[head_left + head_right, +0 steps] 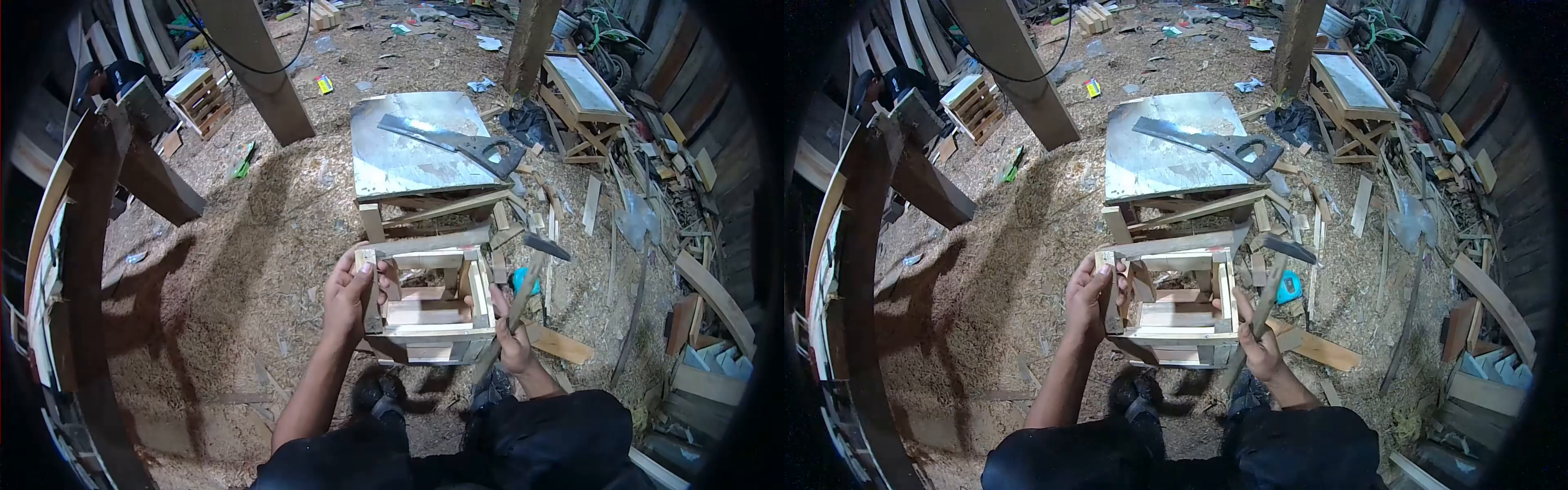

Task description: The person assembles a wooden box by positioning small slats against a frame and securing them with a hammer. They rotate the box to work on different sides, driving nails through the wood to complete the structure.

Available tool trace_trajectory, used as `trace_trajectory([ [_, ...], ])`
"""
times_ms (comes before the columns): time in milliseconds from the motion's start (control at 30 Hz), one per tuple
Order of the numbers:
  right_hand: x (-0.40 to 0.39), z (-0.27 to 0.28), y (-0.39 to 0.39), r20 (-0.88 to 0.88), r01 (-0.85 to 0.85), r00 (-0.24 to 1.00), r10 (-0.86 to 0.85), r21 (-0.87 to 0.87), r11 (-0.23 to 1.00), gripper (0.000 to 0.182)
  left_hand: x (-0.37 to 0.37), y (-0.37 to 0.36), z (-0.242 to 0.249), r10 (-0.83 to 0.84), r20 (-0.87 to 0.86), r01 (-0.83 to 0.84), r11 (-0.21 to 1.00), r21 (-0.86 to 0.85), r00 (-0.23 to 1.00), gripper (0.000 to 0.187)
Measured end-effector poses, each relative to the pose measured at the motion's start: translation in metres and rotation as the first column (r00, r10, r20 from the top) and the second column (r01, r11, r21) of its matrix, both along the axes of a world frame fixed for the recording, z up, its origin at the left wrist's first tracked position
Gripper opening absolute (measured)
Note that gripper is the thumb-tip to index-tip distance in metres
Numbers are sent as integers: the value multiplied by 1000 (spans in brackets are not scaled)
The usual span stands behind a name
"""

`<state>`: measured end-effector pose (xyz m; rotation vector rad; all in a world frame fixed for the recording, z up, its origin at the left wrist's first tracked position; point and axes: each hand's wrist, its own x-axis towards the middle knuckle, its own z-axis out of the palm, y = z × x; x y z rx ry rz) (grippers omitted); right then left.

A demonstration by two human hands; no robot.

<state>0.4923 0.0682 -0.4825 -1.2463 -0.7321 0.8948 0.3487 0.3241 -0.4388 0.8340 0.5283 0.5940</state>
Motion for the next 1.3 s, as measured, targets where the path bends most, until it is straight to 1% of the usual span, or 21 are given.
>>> trace_trajectory([
  [67,2,2,-4,86,-54,995,57,-33,998,78,0,2,4,7,-27,-8,1000,-4,1000,30],
  [167,-2,5,-3,134,-75,989,69,40,996,78,1,6,2,-6,-37,5,1000,-23,999,27],
  [267,-6,23,3,164,-60,984,64,-33,998,72,4,11,-4,-21,-21,21,999,-31,1000,25],
  [367,1,26,5,192,-14,981,31,-89,996,65,9,13,2,-54,-26,52,997,-62,998,23],
  [400,1,32,7,168,19,986,-1,-101,995,60,12,16,5,-81,-32,78,994,-74,996,23],
  [467,9,38,6,129,50,991,-33,-131,990,58,21,21,10,-135,-44,130,986,-104,990,22],
  [500,13,41,6,112,67,992,-50,-147,987,56,25,23,15,-153,-90,138,979,-149,984,21],
  [533,16,47,7,223,161,968,-115,-196,967,50,29,25,23,-173,-133,146,970,-192,976,21],
  [567,20,52,9,170,155,978,-119,-215,964,48,34,27,28,-197,-174,154,960,-234,965,21],
  [600,25,58,12,117,149,985,-125,-231,961,47,38,35,22,-273,-129,230,934,-274,953,23],
  [633,31,66,15,63,143,989,-131,-247,958,45,44,38,20,-269,-170,209,929,-304,948,23],
  [667,35,79,20,93,135,989,-112,-294,946,44,50,40,20,-266,-211,188,925,-331,941,24],
  [733,47,82,28,72,115,993,-96,-339,934,45,60,44,15,-271,-286,162,921,-353,919,25],
  [767,51,81,31,59,104,994,-89,-361,927,46,64,47,10,-268,-293,155,921,-356,918,25],
  [833,58,77,37,27,99,995,-95,-360,928,48,69,50,4,-259,-312,137,922,-363,914,25],
  [867,62,76,41,26,88,996,-85,-364,927,48,74,51,2,-232,-339,95,922,-375,912,25],
  [1000,75,72,50,39,79,997,-69,-409,909,48,84,56,-1,-235,-336,102,924,-369,912,27],
  [1100,78,71,49,3,80,996,-86,-401,913,48,89,57,-2,-254,-345,125,926,-355,904,26],
  [1167,79,70,44,45,105,994,-95,-398,912,47,91,54,-2,-295,-352,166,921,-352,888,25],
  [1200,78,69,41,66,118,993,-100,-397,910,47,93,52,-4,-285,-313,170,922,-348,906,24],
  [1300,75,71,36,-56,139,984,-171,-366,920,45,98,50,0,-283,-296,179,926,-332,912,25],
])
